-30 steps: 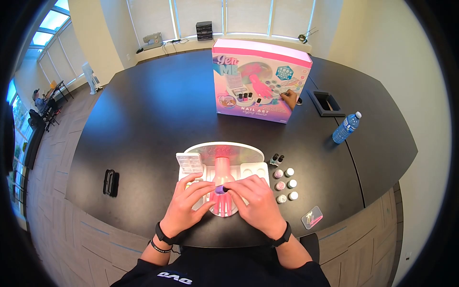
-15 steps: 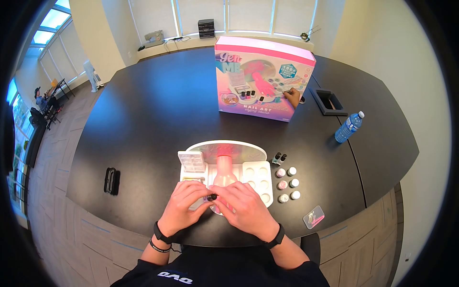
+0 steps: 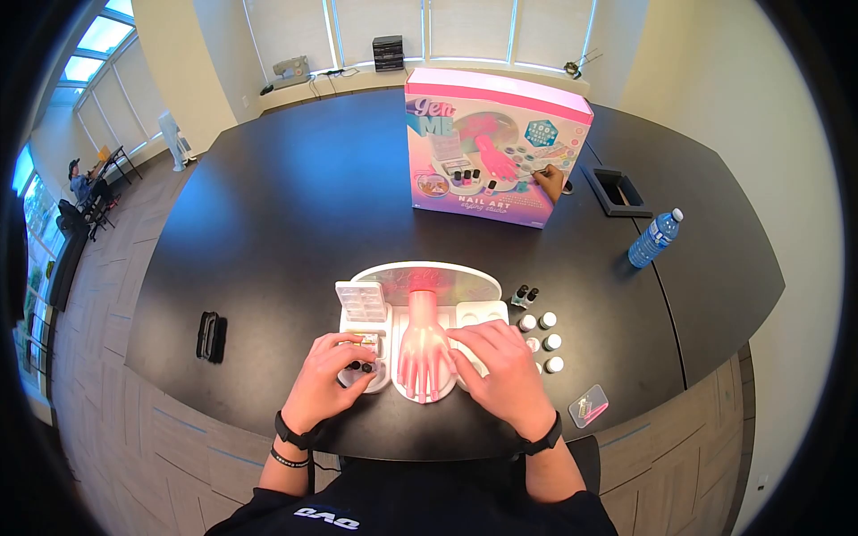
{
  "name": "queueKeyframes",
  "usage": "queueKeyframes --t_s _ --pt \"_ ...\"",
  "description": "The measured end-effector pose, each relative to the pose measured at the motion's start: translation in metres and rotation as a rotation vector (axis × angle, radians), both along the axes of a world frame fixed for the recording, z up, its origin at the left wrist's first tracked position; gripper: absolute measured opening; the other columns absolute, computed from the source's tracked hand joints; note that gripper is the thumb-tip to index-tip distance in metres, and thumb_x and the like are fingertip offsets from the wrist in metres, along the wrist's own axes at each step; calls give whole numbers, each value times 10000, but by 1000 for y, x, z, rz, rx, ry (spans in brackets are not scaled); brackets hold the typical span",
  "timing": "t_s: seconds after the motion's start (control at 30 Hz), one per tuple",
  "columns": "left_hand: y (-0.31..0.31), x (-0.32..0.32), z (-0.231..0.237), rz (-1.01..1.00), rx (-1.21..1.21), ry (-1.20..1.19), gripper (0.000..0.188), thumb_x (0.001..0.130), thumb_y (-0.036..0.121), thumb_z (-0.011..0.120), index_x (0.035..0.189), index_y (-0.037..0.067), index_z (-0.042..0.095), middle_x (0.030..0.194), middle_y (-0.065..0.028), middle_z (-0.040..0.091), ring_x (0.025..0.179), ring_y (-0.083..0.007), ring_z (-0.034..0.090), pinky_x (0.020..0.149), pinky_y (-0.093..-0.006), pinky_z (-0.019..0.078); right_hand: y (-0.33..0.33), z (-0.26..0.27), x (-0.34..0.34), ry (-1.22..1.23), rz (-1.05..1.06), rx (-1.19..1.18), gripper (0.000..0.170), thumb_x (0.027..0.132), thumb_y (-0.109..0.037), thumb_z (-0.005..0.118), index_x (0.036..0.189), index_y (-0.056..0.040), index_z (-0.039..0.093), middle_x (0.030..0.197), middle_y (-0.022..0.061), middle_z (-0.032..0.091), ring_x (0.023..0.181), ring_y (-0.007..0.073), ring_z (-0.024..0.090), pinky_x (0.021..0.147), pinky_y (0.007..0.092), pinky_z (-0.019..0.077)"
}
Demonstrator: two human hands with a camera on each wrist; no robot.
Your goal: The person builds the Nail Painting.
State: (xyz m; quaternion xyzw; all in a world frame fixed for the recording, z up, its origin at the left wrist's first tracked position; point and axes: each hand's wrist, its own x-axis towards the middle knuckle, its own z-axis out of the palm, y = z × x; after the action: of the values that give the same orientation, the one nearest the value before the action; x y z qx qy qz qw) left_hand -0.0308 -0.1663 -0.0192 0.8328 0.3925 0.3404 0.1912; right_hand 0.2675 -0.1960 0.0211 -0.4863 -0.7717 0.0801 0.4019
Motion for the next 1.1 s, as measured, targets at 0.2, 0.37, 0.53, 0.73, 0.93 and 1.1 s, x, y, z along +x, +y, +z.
queueKeyframes --t_s 0.2,0.37,0.53,0.73,0.93,1.1 --pt "2 -1 -7 17 -14 34 273 828 75 855 1086 89 770 1117 -76 788 1234 -312 678 1094 -462 494 -3 -3 9 -22 -55 -15 196 931 -83 793 1125 -59 792 1048 94 779 1001 301 700 893 423 539" --pt "3 -2 -11 11 -20 66 263 825 89 870 1064 98 761 1085 -55 783 1254 -316 664 1110 -471 484 -4 -3 13 -14 -68 -11 173 920 -72 800 1092 -49 798 1042 97 778 993 304 700 881 416 538" --pt "4 -3 -16 22 -25 92 254 815 96 880 1031 97 747 1052 -46 772 1259 -314 656 1117 -475 479 -4 -2 17 -10 -106 -20 169 912 -69 809 1078 -45 800 1041 99 779 985 309 703 886 422 545" --pt "5 -2 -19 40 -11 103 257 810 95 880 1026 101 742 1074 -41 753 1255 -301 643 1104 -473 480 -2 -4 23 -1 -134 -7 158 914 -70 808 1070 -44 802 1042 105 785 994 318 709 890 423 552" --pt "5 -2 -19 55 3 119 282 803 95 884 1043 95 736 1103 -40 735 1242 -296 637 1087 -467 484 3 -5 36 -21 -180 -15 149 920 -68 797 1066 -36 796 1054 116 788 986 329 714 890 437 557" --pt "3 -4 -18 39 -36 146 334 820 117 874 1123 83 737 1184 -85 725 1287 -324 618 1128 -473 469 9 -5 48 -9 -225 -16 150 923 -57 782 1070 -31 788 1057 127 786 983 344 709 884 445 556"
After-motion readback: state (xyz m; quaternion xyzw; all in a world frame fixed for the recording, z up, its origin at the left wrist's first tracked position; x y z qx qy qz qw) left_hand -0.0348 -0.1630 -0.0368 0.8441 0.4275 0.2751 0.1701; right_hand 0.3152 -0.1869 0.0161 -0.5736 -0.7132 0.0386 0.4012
